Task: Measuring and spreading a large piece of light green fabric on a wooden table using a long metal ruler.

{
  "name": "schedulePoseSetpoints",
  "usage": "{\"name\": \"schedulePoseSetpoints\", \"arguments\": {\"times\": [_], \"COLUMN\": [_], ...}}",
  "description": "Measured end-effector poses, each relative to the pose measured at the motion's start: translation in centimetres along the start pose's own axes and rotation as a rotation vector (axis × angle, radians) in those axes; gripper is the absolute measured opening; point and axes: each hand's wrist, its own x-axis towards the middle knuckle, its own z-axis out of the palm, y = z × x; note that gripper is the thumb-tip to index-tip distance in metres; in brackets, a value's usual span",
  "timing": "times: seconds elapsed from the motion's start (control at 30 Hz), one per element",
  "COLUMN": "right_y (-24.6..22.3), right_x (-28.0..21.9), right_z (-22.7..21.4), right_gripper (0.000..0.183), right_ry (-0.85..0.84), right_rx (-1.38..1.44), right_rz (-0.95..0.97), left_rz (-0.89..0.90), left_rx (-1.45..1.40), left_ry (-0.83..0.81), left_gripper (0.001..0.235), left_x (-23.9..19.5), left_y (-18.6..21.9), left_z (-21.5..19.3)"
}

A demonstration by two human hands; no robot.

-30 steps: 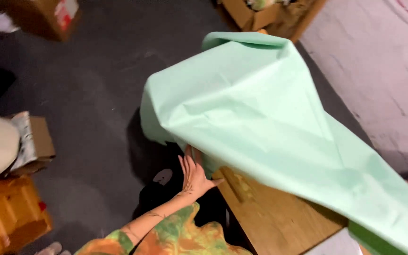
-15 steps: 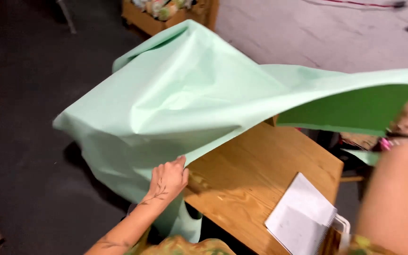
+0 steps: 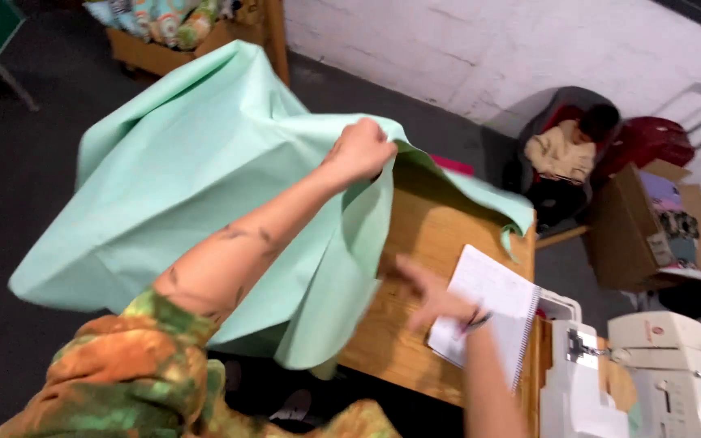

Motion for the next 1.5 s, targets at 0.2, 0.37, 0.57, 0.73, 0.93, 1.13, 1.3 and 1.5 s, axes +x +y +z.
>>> {"name": "schedulePoseSetpoints", "arguments": {"times": [0.2,0.37,0.57,0.73,0.93,1.13,1.3,1.5], "right_y": [5.4,11.7,0.1,-10.4,-10.4,-12.2,-11.9,-13.3], "right_x": [-2.0,-3.4,-10.0,-7.9,-6.3,-4.6,-5.2,-4.1], "right_z": [19.0,20.4,7.9,-3.2,-10.7,-16.9,-20.3,-22.9], "right_gripper": [0.07,0.016,0.065,0.061,0.049,0.047,0.042,0.054], "right_ry": [0.51,1.058,1.149,0.995,0.858,0.782,0.715,0.863], "right_rx": [0.453,0.401,0.28,0.326,0.34,0.329,0.129,0.014], "right_rz": [0.368,0.516,0.72,0.881,0.98,1.16,1.175,1.109], "left_rz": [-0.116,-0.105,0.287,0.078,-0.419,-0.6,-0.968,-1.243], "left_rx": [-0.395,-0.551,-0.606,-0.111,0.418,0.189,-0.188,-1.552], "left_ry": [0.007,0.0,-0.22,-0.177,-0.446,-0.139,0.498,0.638], "left_gripper": [0.027,0.025,0.085,0.082,0.118,0.119,0.104,0.043], "left_x": [6.3,11.7,8.1,4.7,-4.9,-12.7,-13.8,-9.1], "left_y": [6.5,5.6,-2.0,-20.6,-39.0,-46.4,-47.8,-54.4], "left_z": [2.6,6.0,1.7,-3.7,-7.3,-6.6,-6.3,-7.8]}}
